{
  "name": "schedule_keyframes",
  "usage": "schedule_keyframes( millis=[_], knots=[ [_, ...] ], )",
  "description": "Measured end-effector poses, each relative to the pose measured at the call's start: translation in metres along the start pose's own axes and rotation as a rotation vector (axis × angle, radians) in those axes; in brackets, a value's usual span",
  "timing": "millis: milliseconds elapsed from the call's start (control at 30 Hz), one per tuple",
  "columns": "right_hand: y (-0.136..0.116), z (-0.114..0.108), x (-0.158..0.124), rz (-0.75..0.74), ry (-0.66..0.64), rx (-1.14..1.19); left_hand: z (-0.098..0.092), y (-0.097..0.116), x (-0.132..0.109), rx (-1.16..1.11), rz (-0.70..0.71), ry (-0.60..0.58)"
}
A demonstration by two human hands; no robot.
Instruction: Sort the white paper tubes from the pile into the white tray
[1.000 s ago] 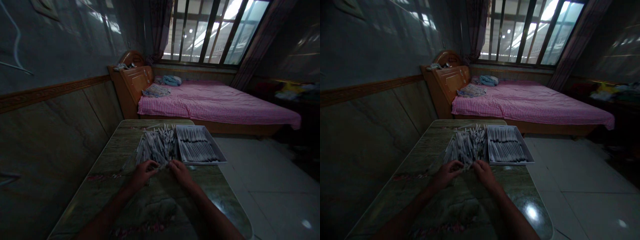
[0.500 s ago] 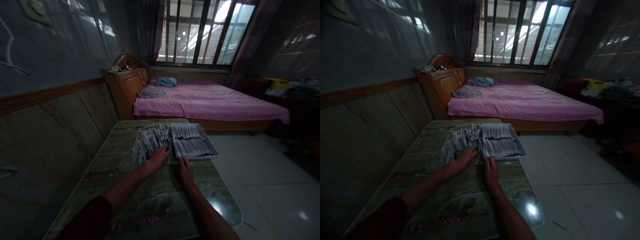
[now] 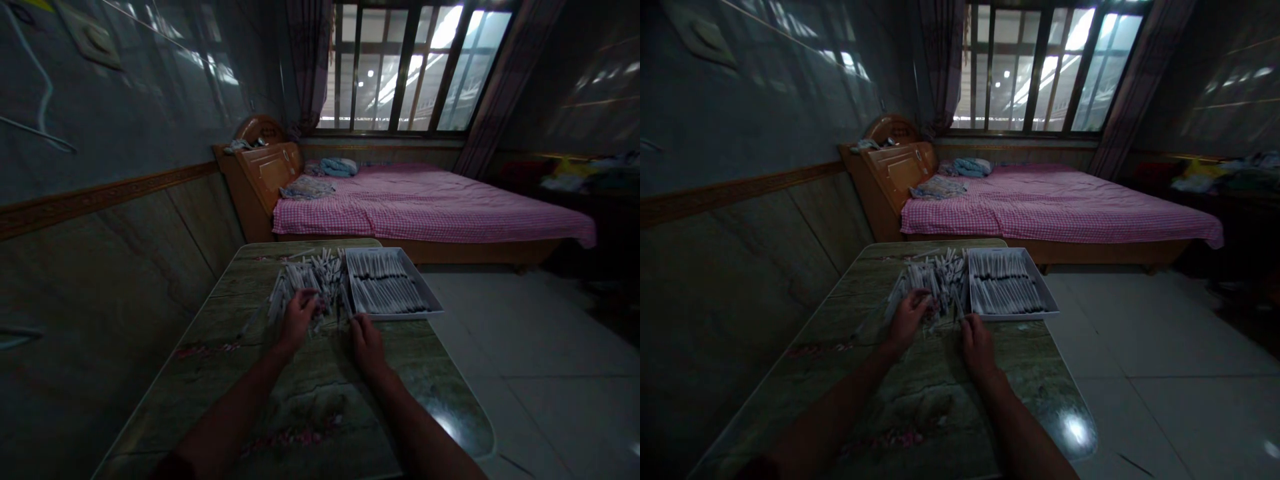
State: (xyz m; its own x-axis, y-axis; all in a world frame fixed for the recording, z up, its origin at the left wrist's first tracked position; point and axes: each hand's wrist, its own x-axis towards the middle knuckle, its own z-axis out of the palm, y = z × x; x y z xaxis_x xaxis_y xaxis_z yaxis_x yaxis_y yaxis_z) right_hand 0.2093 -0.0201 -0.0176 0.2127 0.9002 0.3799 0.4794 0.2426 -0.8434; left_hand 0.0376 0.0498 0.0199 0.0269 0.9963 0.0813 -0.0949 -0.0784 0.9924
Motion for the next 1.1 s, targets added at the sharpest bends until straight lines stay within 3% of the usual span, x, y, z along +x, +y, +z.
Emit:
schedule_keyframes(
  millis=[67, 133, 300, 500, 767, 1100],
  knots=[
    [-0.002, 0.001, -0.005, -0.096, -0.09, -0.055, -0.013, -0.002, -0.01, -0.335, -0.115, 0.09],
    [-0.003, 0.002, -0.009, -0.191, -0.17, -0.1, -0.023, -0.005, -0.019, -0.511, -0.164, 0.154],
    [-0.004, 0.003, -0.013, -0.37, -0.299, -0.183, -0.031, -0.014, -0.032, -0.65, -0.203, 0.261],
    [-0.005, 0.007, -0.014, -0.497, -0.378, -0.229, -0.031, -0.024, -0.034, -0.646, -0.162, 0.224],
    [-0.01, 0.003, -0.012, -0.458, -0.395, -0.275, -0.035, -0.029, -0.03, -0.583, -0.167, 0.239],
    [-0.006, 0.008, -0.015, -0.405, -0.34, -0.325, -0.03, -0.018, -0.036, -0.44, -0.128, 0.214]
  ],
)
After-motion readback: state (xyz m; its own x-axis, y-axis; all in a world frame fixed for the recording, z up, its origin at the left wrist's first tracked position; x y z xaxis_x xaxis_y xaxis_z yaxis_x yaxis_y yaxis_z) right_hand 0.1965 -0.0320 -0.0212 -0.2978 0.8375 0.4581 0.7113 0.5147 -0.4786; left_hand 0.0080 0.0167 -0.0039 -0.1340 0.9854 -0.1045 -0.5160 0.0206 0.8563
